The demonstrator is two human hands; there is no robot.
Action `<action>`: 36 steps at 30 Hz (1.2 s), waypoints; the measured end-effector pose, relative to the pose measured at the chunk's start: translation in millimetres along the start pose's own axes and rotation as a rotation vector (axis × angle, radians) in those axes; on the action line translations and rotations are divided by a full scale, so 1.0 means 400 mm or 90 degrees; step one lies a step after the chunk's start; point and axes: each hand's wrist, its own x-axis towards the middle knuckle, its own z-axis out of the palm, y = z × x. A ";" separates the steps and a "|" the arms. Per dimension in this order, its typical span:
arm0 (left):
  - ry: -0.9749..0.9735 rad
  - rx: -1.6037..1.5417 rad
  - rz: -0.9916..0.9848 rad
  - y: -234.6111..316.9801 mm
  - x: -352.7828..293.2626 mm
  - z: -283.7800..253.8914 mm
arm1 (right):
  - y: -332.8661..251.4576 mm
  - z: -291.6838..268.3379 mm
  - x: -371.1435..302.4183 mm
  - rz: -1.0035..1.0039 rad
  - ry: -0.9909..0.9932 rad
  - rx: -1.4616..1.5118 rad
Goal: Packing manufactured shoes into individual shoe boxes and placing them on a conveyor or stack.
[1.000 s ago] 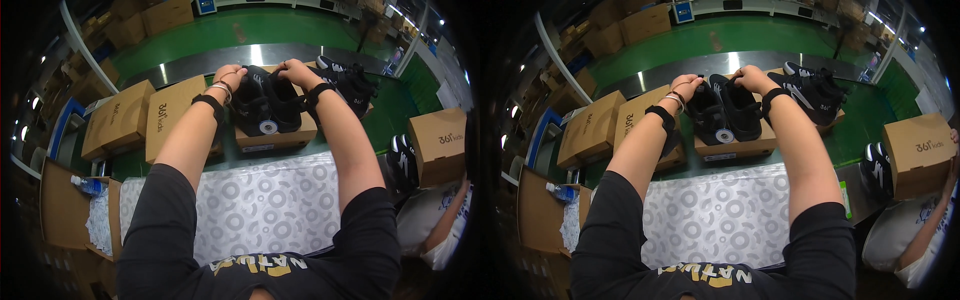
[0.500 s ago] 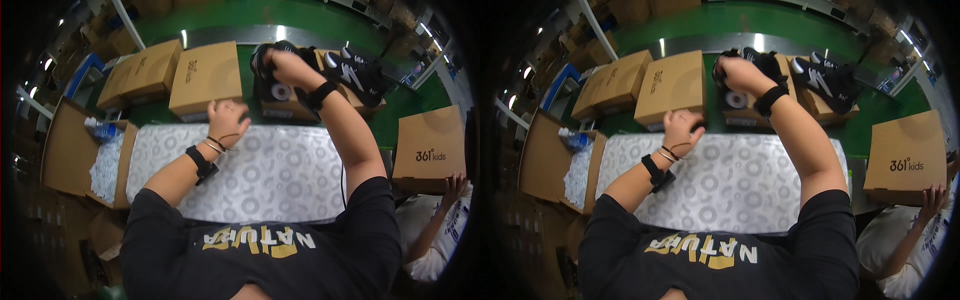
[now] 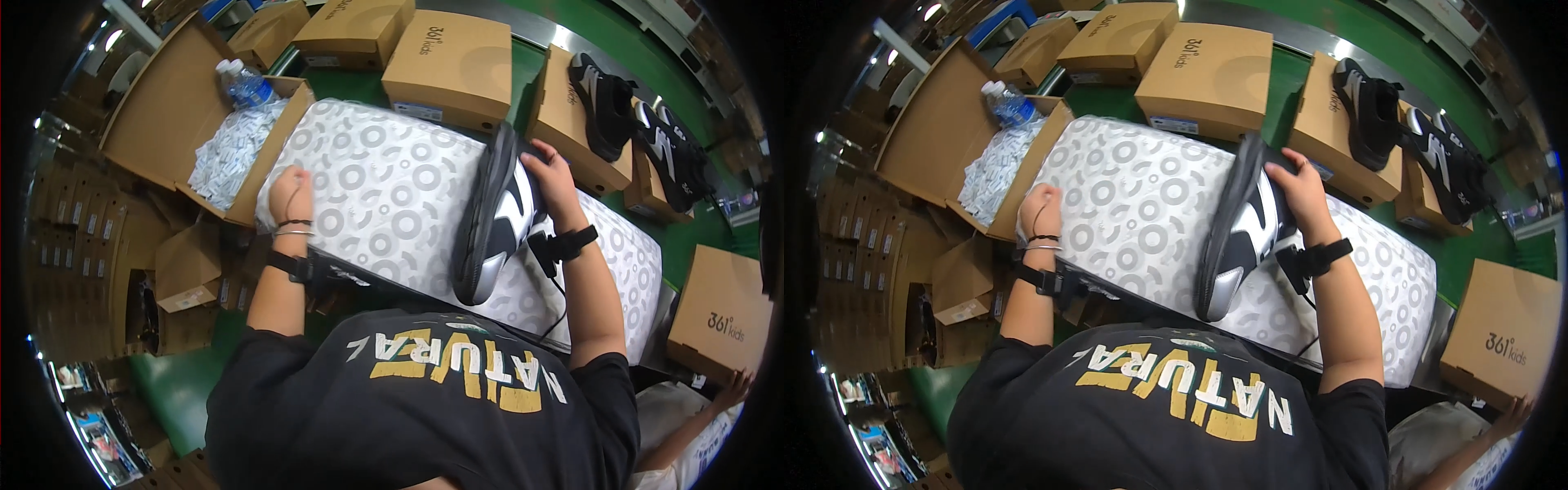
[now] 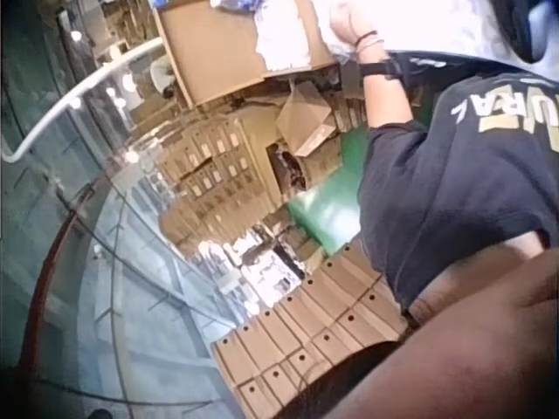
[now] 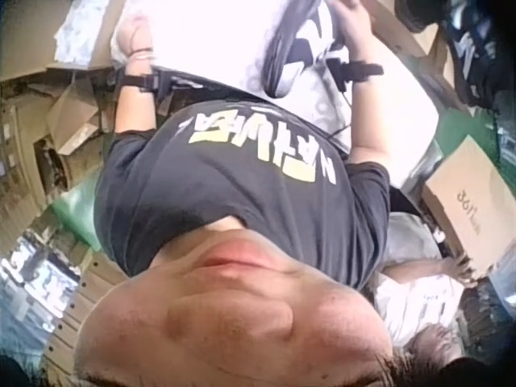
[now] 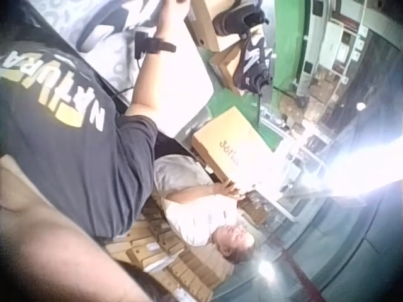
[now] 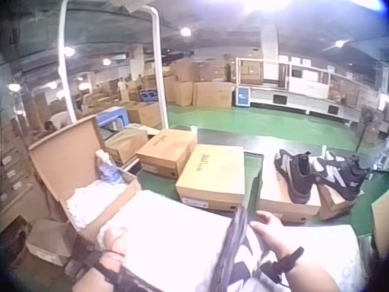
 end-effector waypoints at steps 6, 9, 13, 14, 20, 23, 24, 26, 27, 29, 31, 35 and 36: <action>-0.037 0.319 -0.028 -0.176 -0.056 0.013 | 0.035 0.014 -0.009 0.014 -0.022 0.145; 0.031 0.185 -0.031 -0.177 -0.039 0.032 | 0.049 0.028 -0.002 0.011 -0.010 0.172; 0.004 -0.014 -0.095 -0.179 -0.011 0.033 | 0.043 0.025 -0.019 -0.011 0.038 0.102; 0.004 -0.015 -0.093 -0.179 0.000 0.025 | 0.032 0.022 -0.025 -0.019 0.055 0.015; -0.025 -0.235 -0.077 -0.022 0.082 -0.060 | -0.042 0.013 -0.059 -0.237 0.278 -0.461; -0.023 -0.187 0.165 0.118 0.060 -0.065 | -0.159 0.092 -0.068 -0.182 0.024 -0.220; -0.043 -0.179 0.273 0.184 0.030 -0.063 | -0.201 0.132 -0.070 -0.154 -0.067 -0.181; -0.100 -0.169 0.437 0.285 -0.042 -0.044 | -0.227 0.197 -0.035 -0.085 -0.215 -0.228; -0.135 -0.144 0.490 0.325 -0.079 -0.044 | -0.253 0.232 -0.029 0.031 -0.235 -0.179; -0.205 -0.158 0.562 0.386 -0.143 -0.077 | -0.279 0.242 -0.003 0.161 -0.271 -0.118; -0.205 -0.274 0.522 0.412 -0.156 -0.076 | -0.272 0.225 0.006 0.173 -0.214 -0.093; -0.137 -0.320 0.368 0.386 -0.091 -0.045 | -0.262 0.190 -0.026 0.077 -0.159 -0.104; -0.136 -0.304 0.285 0.372 -0.080 -0.034 | -0.258 0.187 -0.031 0.080 -0.156 -0.104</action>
